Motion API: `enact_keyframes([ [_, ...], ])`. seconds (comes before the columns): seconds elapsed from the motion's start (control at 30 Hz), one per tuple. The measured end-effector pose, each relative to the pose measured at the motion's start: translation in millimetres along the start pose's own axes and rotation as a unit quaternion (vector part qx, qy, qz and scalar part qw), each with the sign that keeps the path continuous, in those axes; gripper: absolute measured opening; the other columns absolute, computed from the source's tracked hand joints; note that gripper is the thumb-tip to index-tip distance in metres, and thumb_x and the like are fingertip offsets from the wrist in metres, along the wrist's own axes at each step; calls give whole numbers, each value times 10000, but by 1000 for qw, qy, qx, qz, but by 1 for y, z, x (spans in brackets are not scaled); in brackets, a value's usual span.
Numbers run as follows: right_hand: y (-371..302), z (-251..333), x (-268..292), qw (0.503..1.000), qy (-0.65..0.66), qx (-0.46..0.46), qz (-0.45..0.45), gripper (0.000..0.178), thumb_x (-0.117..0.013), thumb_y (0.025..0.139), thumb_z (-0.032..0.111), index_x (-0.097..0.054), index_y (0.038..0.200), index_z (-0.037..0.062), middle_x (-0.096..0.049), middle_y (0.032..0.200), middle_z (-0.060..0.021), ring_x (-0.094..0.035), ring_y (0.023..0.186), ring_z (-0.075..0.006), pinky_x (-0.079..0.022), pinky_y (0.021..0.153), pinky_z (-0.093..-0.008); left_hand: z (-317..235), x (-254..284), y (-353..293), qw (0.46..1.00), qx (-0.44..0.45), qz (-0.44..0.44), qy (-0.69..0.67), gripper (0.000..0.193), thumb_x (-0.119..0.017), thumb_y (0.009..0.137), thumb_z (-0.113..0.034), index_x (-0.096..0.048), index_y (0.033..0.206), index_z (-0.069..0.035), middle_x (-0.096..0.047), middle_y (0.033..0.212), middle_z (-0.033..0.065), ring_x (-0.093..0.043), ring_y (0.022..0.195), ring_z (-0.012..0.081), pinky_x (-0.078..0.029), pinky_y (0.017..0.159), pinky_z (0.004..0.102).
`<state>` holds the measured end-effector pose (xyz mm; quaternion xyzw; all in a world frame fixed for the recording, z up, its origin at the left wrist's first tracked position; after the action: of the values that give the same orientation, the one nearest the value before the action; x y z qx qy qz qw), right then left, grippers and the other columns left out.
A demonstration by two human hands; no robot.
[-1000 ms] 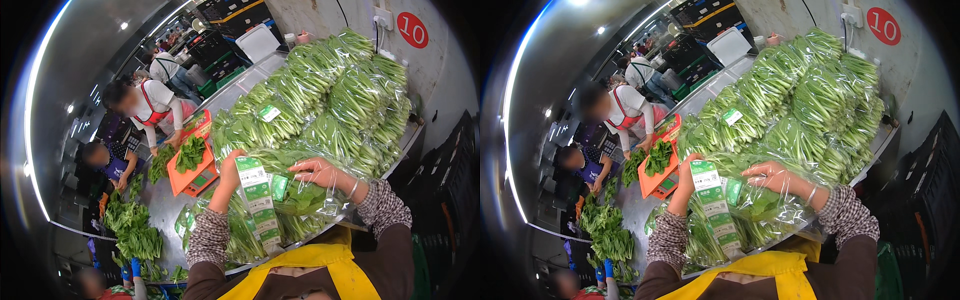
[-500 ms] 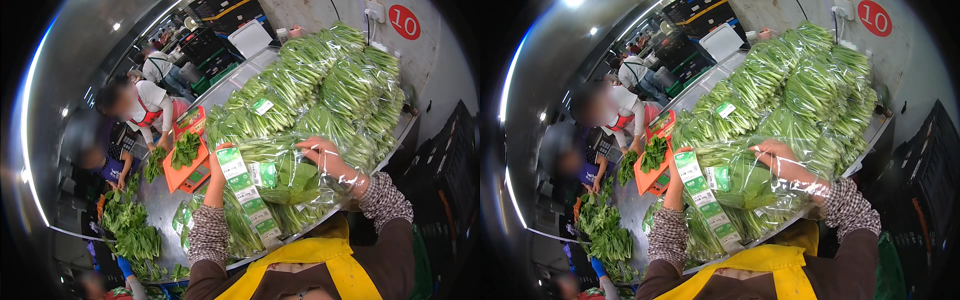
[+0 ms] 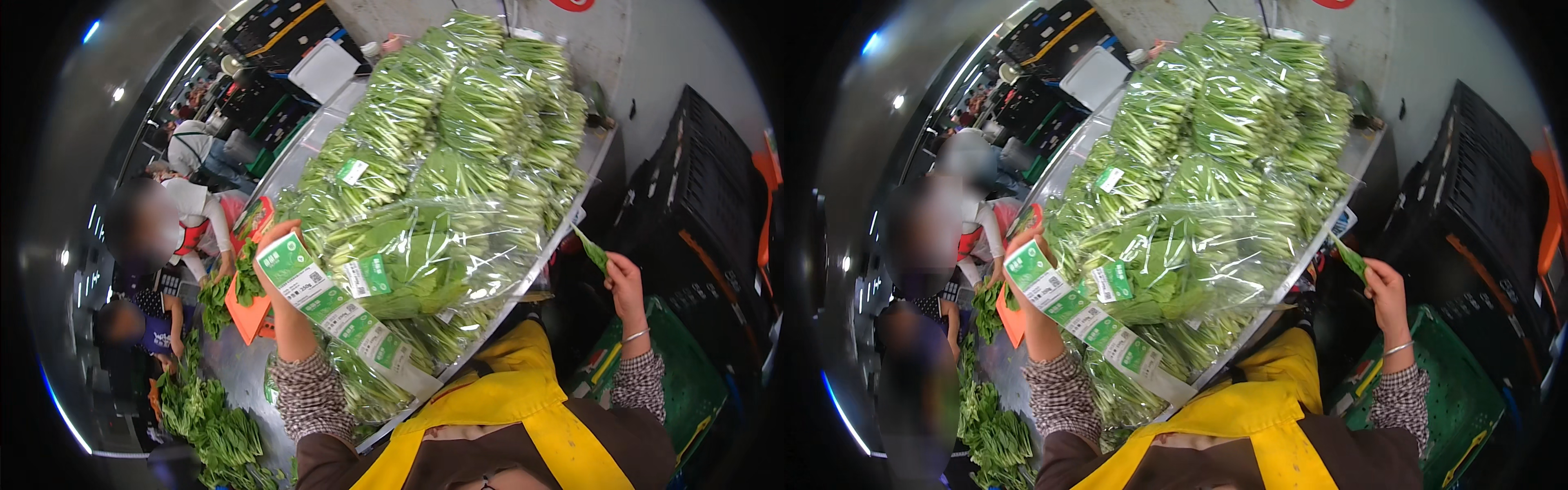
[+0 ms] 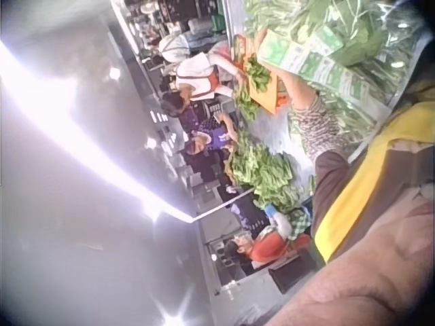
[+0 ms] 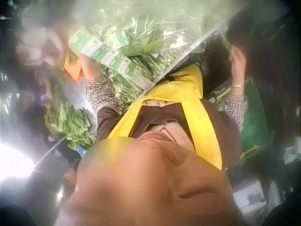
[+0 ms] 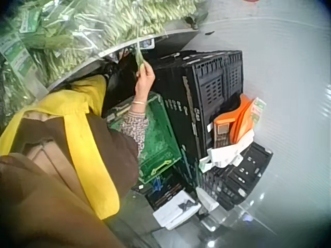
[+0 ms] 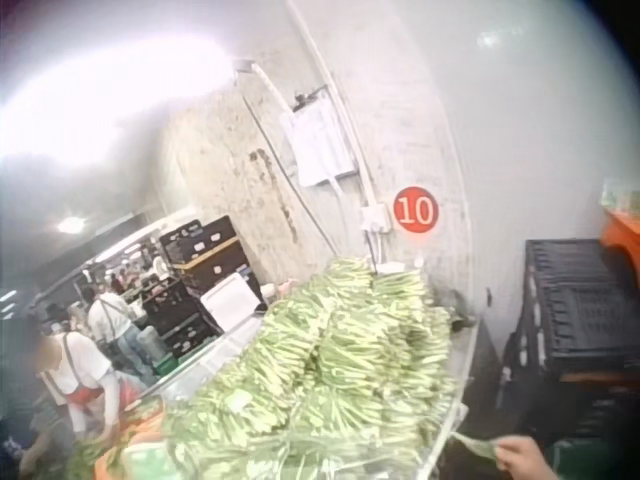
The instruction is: The person applies printed labels to pre-packaged bundles of green leafy vegetables on a metal table. They tear labels from a roll, place them on the plastic-wrapped bundles, and then move the labeled bundles into a green crate.
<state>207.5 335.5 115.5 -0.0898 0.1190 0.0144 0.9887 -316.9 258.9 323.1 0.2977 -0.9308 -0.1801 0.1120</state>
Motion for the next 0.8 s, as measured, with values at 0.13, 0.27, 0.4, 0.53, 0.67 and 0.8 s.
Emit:
enact_keyframes([
  [0.13, -52, -32, 38, 867, -497, 14, 34, 309, -692, 742, 84, -642, 1043, 37, -602, 920, -93, -603, 764, -202, -488, 661, -299, -44, -72, 18, 961, -125, 197, 150, 223, -630, 717, 18, -655, 939, 23, -648, 842, 68, -607, 766, 124, -469, 690, 238],
  [0.27, -65, -20, -17, 920, -380, 81, 56, 330, -699, 739, 75, -636, 1060, 40, -585, 915, -82, -589, 728, -164, -488, 663, -266, -20, -141, 36, 892, -164, 358, 223, 239, -708, 733, -90, -661, 951, -6, -673, 898, 129, -654, 833, 226, -497, 739, 303],
  [0.4, -73, 3, -89, 965, -178, 117, 155, 524, -694, 749, 25, -521, 1241, 75, -577, 845, -22, -531, 668, -70, -461, 616, -215, -2, -195, 35, 817, -70, 487, 302, 261, -731, 714, -137, -677, 934, -9, -683, 872, 149, -665, 821, 235, -504, 721, 307],
  [0.53, -68, 19, -123, 966, -84, 104, 222, 724, -696, 762, 29, -345, 1388, 128, -554, 760, 8, -492, 633, -40, -418, 586, -190, 8, -226, 33, 776, -50, 541, 319, 259, -741, 709, -125, -686, 931, -4, -692, 841, 108, -652, 779, 158, -501, 706, 289],
  [0.67, -61, 21, -136, 961, 0, 66, 267, 706, -696, 762, 15, -365, 1377, 116, -549, 765, 13, -477, 637, -30, -405, 585, -181, 6, -235, 32, 785, -70, 516, 336, 195, -733, 720, -143, -689, 864, -19, -683, 784, 98, -647, 733, 164, -494, 675, 294],
  [0.8, -50, 10, -155, 945, -26, 54, 323, 524, -708, 753, 13, -532, 1241, 84, -534, 780, 34, -485, 683, -30, -416, 606, -180, -5, -209, 38, 819, -156, 447, 323, 230, -692, 750, -132, -634, 941, -17, -661, 848, 152, -642, 822, 229, -487, 722, 328],
])
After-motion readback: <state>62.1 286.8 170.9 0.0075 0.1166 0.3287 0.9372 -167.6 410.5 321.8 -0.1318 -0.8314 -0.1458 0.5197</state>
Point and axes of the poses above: each hand's wrist, its own y-axis towards the middle knuckle, its own x-axis out of the back of the hand, z = x × y, the point moved 2 cm from there along y, towards the middle knuckle
